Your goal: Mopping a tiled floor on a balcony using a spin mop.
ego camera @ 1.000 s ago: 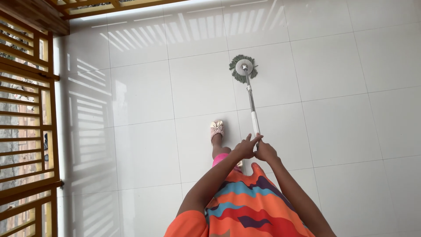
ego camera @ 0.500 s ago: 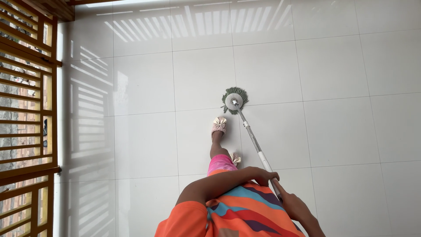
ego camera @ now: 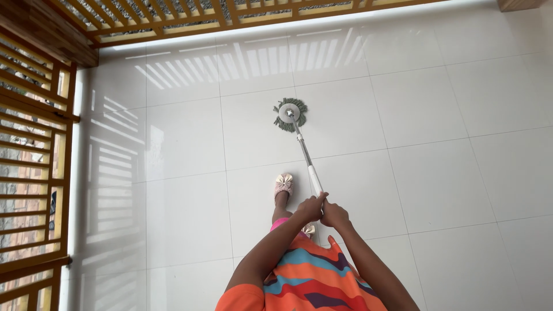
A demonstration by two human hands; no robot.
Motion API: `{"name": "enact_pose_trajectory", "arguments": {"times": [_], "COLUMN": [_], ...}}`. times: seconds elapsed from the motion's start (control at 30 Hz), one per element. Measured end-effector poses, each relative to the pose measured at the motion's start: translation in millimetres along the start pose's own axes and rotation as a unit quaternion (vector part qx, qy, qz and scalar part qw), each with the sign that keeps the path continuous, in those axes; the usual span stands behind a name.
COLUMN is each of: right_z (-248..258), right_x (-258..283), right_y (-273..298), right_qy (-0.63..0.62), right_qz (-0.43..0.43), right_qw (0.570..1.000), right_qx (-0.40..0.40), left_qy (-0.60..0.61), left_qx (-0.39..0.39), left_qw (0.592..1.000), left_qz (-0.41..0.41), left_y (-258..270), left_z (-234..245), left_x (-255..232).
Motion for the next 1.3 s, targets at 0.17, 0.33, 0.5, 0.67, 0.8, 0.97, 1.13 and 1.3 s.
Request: {"name": "enact_pose_trajectory", "arguments": {"times": [0.17,0.33,0.5,0.67,0.8,0.97,1.13,1.3], "right_z": [-21.3,-40.4,-7.8,2.5,19.7,80.9,83.4,98.7], "right_x": [-11.3,-28.2,-0.5,4.9,36.5,90.0,73.9,89.3], "right_y": [20.0,110.8,196.1,164.5,102.5,-1.4,-144.5,-90.5], "right_qy": [-0.032,-0.077,-0.094,-0.114,-0.115,-0.077,-0.076,-0.052], "right_qz": [0.021,-0.007,-0.022,-0.036,-0.044,-0.020,-0.022,-0.026], "right_qw": [0.999,0.996,0.993,0.991,0.990,0.996,0.996,0.998], "right_qx": [-0.013,0.036,0.071,0.062,0.066,0.043,-0.037,-0.030], "left_qy": [0.005,0.075,0.038,0.016,0.045,-0.002,-0.215,-0.180], "left_qx": [0.012,0.144,0.250,0.275,0.191,0.041,-0.034,-0.026], "left_qw": [1.000,0.985,0.963,0.957,0.978,0.998,0.976,0.983], "left_qz": [-0.006,-0.060,-0.088,-0.091,-0.073,-0.036,0.028,0.032], "left_y": [22.1,65.1,73.3,72.6,46.1,6.6,-18.3,-0.4], "left_z": [1.3,-42.6,-63.3,-25.1,11.8,100.1,151.2,150.3], "left_x": [-9.9,-57.2,-78.3,-70.3,-27.2,31.4,81.0,64.3]}}
Point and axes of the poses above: each hand's wrist, its own y-axis away from the middle knuckle, its own z-axis out of the back of the hand, x = y × z, the point moved 8 cm from there along -y, towards the middle knuckle, and after that the axes turned 8 degrees about x, right-handed, at the moved point
